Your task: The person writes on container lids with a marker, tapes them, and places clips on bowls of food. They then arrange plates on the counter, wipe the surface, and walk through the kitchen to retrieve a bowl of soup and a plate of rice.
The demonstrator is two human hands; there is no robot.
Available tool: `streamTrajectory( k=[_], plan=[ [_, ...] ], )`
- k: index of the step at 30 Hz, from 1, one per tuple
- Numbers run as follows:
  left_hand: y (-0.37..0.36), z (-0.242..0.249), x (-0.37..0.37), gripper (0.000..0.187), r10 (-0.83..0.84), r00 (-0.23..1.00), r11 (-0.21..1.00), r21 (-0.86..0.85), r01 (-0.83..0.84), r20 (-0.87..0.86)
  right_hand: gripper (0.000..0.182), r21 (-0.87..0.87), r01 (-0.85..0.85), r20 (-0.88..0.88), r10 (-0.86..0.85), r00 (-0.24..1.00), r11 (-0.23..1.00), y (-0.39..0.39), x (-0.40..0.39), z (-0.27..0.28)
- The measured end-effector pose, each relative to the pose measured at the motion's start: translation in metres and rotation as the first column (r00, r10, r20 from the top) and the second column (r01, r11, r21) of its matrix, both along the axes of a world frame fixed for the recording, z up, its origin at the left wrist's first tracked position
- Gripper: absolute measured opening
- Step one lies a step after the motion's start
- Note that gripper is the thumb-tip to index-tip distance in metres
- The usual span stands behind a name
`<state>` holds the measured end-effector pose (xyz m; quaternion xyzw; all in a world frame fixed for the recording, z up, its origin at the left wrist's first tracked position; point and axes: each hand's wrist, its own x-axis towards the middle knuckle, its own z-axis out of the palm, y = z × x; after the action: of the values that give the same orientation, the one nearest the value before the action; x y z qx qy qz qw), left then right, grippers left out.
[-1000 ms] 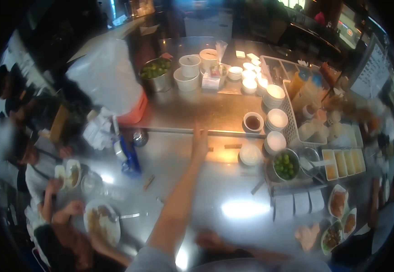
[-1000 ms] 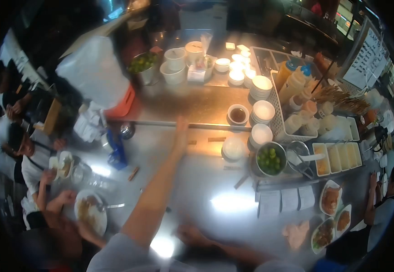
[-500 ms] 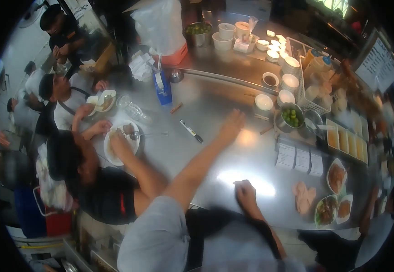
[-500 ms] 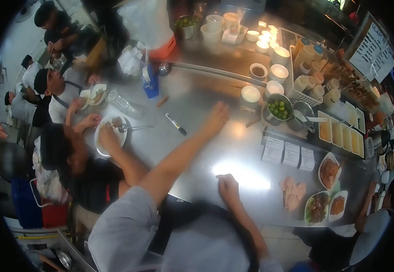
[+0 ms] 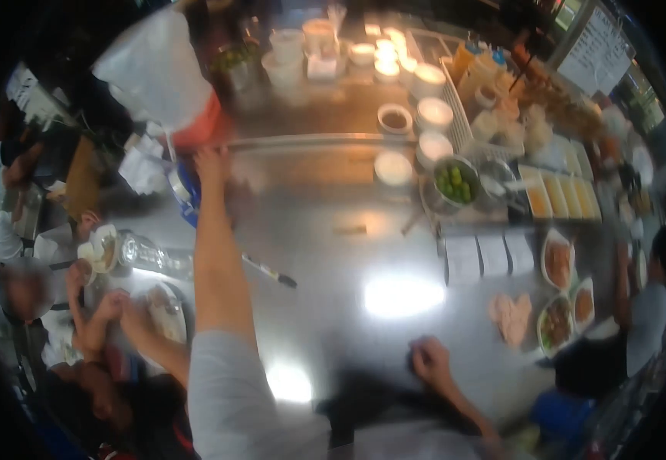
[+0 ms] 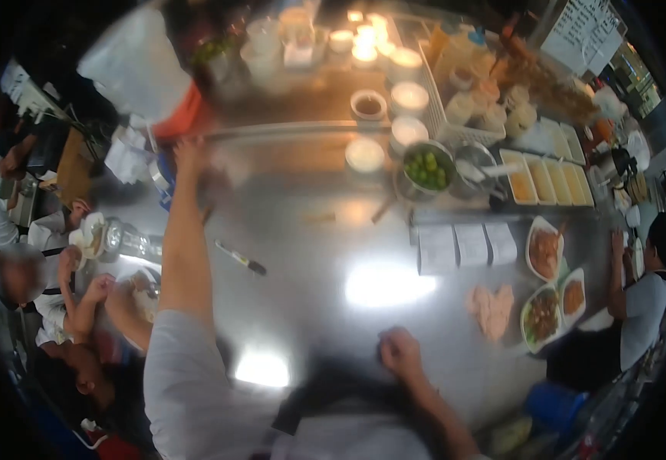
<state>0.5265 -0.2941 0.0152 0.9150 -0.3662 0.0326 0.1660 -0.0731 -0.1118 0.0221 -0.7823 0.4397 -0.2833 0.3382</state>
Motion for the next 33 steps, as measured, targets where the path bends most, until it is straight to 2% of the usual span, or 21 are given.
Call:
streamTrajectory(
  k=[1,3,4,6,7,8,10,11,13,15,17,19,20,22,24,25,26,29,31,32,33],
  plan=[
    [0.003,-0.010,-0.013,0.063,0.000,1.000,1.000,0.026,0.000,-0.017,0.011,0.058,0.017,0.000,-0.017,1.000,0.998,0.001,-0.001,0.006],
    [-0.001,-0.002,-0.005,0.063,0.065,0.925,0.960,-0.277,0.044,0.374,0.011,0.087,0.017,0.039,-0.020,0.999,0.996,-0.002,0.008,0.008],
    [0.000,0.000,0.011,0.063,0.083,0.918,0.955,-0.294,0.038,0.388,0.010,0.049,0.006,0.025,-0.008,1.000,0.999,-0.003,0.005,0.005],
    [-0.001,-0.021,0.053,0.060,0.058,0.816,0.986,-0.162,0.044,0.576,0.009,0.048,-0.009,-0.049,0.011,0.999,0.999,-0.001,-0.001,0.001],
    [0.004,-0.005,0.045,0.058,-0.060,0.922,0.992,-0.077,0.097,0.383,0.008,-0.067,-0.030,-0.048,0.027,0.998,0.997,0.000,-0.004,-0.009],
    [0.012,0.009,0.036,0.056,-0.169,0.971,0.985,-0.006,0.172,0.167,0.008,-0.092,-0.031,-0.055,0.026,0.998,0.995,0.000,-0.006,-0.016],
    [0.002,-0.026,0.064,0.044,-0.217,0.976,0.966,0.153,0.211,0.027,0.008,-0.091,-0.008,0.028,0.011,1.000,0.996,-0.002,0.000,-0.008],
    [0.009,-0.018,0.049,0.044,-0.213,0.977,0.967,0.150,0.208,0.023,0.008,-0.093,-0.013,0.023,0.015,1.000,0.996,-0.004,0.002,-0.006],
    [0.035,0.026,-0.018,0.032,-0.013,0.987,0.982,-0.183,0.042,0.157,0.010,-0.076,0.001,0.004,0.000,1.000,0.997,0.000,0.003,0.000],
    [0.073,0.040,-0.060,0.029,0.074,0.995,0.995,0.072,-0.069,-0.069,0.010,-0.089,-0.016,-0.002,0.016,1.000,0.996,0.000,0.003,-0.002],
    [0.100,-0.005,-0.077,0.026,0.105,0.994,0.987,0.121,-0.107,0.023,0.011,-0.102,-0.035,-0.009,0.034,0.999,0.994,-0.002,0.002,-0.001],
    [0.116,-0.036,-0.095,0.019,0.106,0.992,0.994,0.006,-0.106,-0.062,0.010,-0.053,-0.031,-0.004,0.031,1.000,0.998,0.001,0.001,0.001],
    [0.112,-0.050,-0.097,0.019,0.104,0.993,0.995,0.005,-0.103,-0.062,0.010,-0.054,-0.029,-0.004,0.029,1.000,0.998,-0.001,0.000,0.001],
    [0.107,-0.071,-0.101,0.019,-0.039,0.999,0.990,-0.135,0.041,0.016,0.010,-0.078,-0.033,-0.022,0.032,0.999,0.996,0.000,0.001,-0.001],
    [0.070,-0.047,-0.130,0.021,-0.375,0.927,0.891,-0.283,0.356,-0.016,0.010,0.006,0.010,-0.015,-0.010,1.000,1.000,0.003,0.002,0.000],
    [0.044,-0.029,-0.149,0.022,-0.461,0.871,0.887,-0.131,0.443,-0.173,0.009,-0.007,0.006,-0.014,-0.006,1.000,1.000,0.003,0.002,0.002],
    [0.023,-0.016,-0.172,0.022,-0.647,0.753,0.737,-0.350,0.578,-0.121,0.009,-0.029,0.001,-0.014,-0.001,1.000,1.000,0.002,0.002,0.000],
    [-0.040,-0.011,-0.219,0.021,-0.765,0.628,0.635,-0.321,0.703,-0.139,0.010,-0.009,0.018,0.014,-0.018,1.000,1.000,0.003,0.000,-0.005],
    [-0.072,-0.018,-0.241,0.019,-0.868,0.477,0.394,-0.392,0.831,0.140,0.010,-0.025,0.021,0.010,-0.021,1.000,0.999,0.002,0.001,-0.005],
    [-0.078,-0.020,-0.246,0.019,-0.874,0.467,0.384,-0.401,0.832,0.133,0.011,-0.033,0.010,0.018,-0.010,1.000,0.999,0.004,0.000,-0.003],
    [-0.083,-0.020,-0.248,0.018,-0.854,0.519,0.478,-0.344,0.808,0.033,0.011,-0.035,0.012,-0.002,-0.012,1.000,0.999,0.004,0.001,-0.001]
  ],
)
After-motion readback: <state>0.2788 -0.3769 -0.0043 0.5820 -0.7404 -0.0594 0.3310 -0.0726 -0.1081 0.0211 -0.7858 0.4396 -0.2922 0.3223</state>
